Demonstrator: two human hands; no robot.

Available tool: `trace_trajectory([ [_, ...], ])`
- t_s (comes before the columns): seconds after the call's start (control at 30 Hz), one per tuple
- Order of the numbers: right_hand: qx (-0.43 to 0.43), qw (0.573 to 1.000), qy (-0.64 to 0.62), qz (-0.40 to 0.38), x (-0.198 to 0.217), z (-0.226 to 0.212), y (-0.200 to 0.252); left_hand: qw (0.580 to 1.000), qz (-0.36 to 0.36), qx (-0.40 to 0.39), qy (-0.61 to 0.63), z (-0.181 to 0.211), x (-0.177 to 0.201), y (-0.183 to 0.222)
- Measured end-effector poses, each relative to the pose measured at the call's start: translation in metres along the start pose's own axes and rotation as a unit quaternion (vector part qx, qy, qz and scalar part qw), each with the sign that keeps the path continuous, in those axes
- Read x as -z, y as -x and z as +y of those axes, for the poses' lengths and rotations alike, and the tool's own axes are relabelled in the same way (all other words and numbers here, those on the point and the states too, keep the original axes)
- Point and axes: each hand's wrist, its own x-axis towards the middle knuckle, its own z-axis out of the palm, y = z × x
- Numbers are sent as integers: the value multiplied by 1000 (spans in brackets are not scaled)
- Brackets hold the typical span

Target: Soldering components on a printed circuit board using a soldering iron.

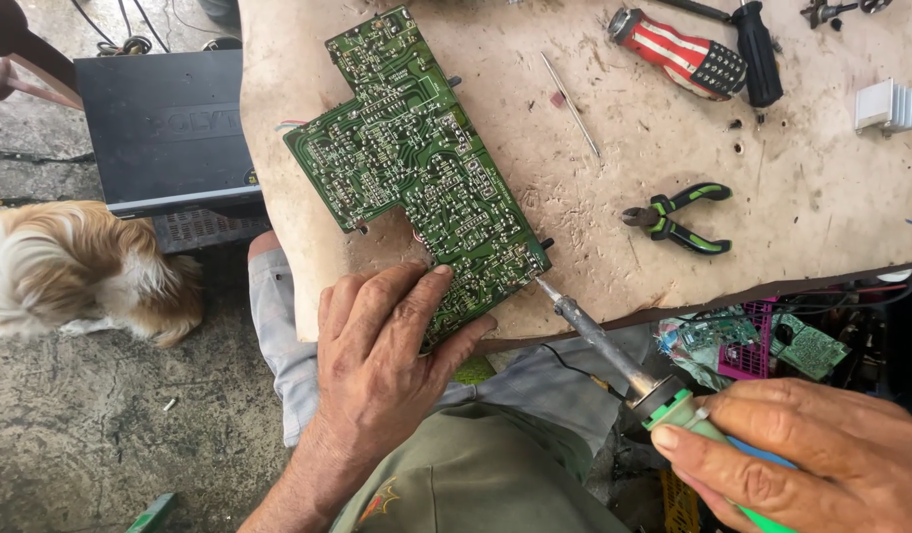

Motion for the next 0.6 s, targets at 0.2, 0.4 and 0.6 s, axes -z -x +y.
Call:
trace_trajectory([
  [0.2, -94, 992, 22, -87, 7, 2, 22, 1000, 2, -3, 3, 0, 0, 0],
  [0.4, -264, 957, -117, -23, 4, 0, 9, 1000, 7, -11, 13, 0, 1, -1],
  [0.6, -196, 978, -67, -4, -5, -12, -3, 1000, 3, -7, 0, 0, 2, 0],
])
